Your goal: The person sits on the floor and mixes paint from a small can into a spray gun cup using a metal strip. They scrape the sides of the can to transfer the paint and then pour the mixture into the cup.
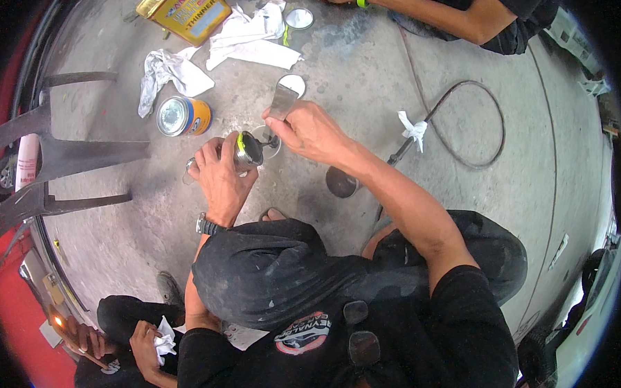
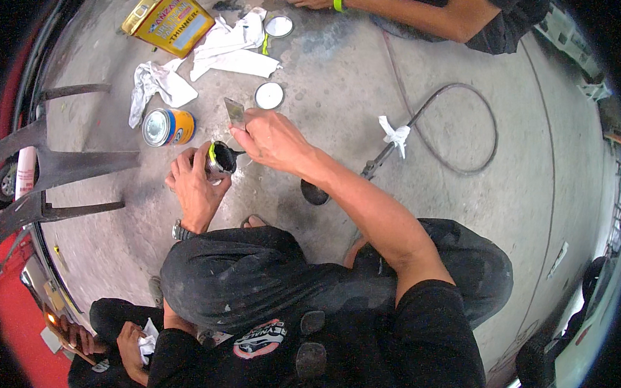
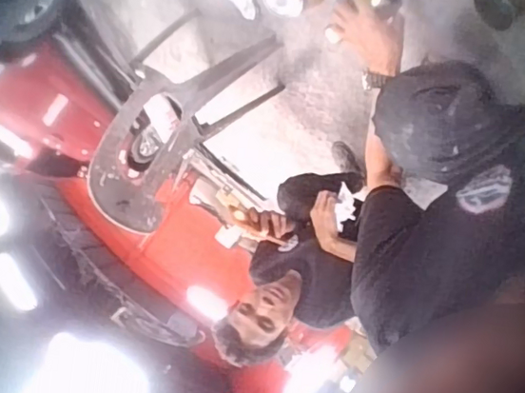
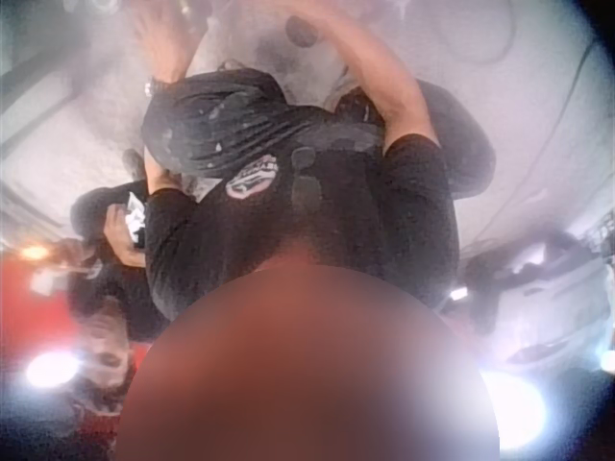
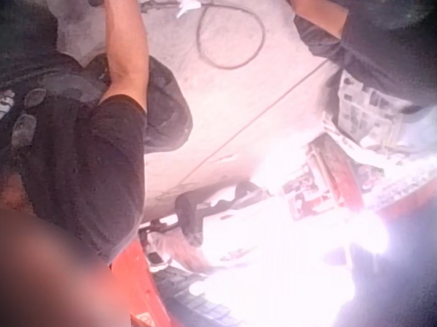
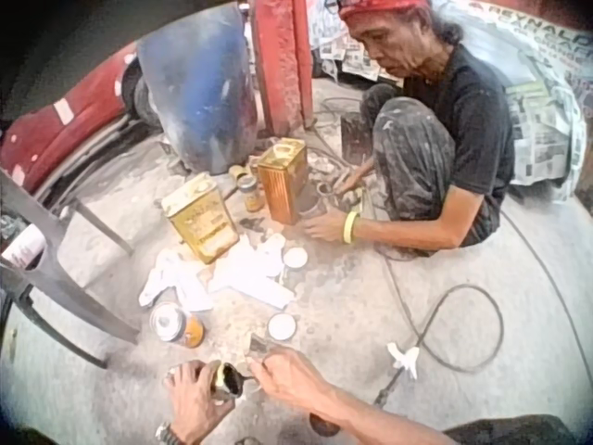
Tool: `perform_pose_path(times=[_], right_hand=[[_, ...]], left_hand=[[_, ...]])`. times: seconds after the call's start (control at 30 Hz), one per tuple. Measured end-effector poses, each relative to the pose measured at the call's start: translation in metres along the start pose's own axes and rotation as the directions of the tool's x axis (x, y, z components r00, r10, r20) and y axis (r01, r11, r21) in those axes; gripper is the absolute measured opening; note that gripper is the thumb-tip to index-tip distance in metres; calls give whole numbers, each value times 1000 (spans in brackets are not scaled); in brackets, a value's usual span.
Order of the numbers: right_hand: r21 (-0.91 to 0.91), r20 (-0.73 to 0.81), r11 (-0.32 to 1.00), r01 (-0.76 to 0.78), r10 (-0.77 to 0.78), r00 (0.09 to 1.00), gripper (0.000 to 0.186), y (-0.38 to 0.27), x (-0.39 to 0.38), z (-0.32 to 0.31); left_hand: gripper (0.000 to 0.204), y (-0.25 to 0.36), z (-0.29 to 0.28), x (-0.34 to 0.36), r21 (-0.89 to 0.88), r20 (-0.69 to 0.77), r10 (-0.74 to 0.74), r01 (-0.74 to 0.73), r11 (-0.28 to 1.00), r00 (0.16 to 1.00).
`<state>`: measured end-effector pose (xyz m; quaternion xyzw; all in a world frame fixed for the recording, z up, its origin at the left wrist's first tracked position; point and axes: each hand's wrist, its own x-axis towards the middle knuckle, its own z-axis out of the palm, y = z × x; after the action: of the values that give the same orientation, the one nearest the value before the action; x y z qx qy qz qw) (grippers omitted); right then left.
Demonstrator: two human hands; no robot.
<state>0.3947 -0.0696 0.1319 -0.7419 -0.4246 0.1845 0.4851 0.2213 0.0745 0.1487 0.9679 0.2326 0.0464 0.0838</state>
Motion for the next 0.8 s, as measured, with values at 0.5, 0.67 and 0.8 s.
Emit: perform_pose_path(times=[0.5, 0.67, 0.8], right_hand=[[-23, 23, 999, -42, 43, 999, 27, 5, 4, 1], [-7, 27, 999, -32, 32, 999, 30, 0, 5, -2], [33, 45, 994, -101, 100, 994, 43, -13, 6, -10]], left_hand=[[81, -6, 6, 1, -3, -22, -5, 5, 1000, 1000], [81, -9, 10, 0, -52, 19, -51, 52, 997, 999], [80, -15, 20, -5, -71, 10, -90, 90, 993, 996]])
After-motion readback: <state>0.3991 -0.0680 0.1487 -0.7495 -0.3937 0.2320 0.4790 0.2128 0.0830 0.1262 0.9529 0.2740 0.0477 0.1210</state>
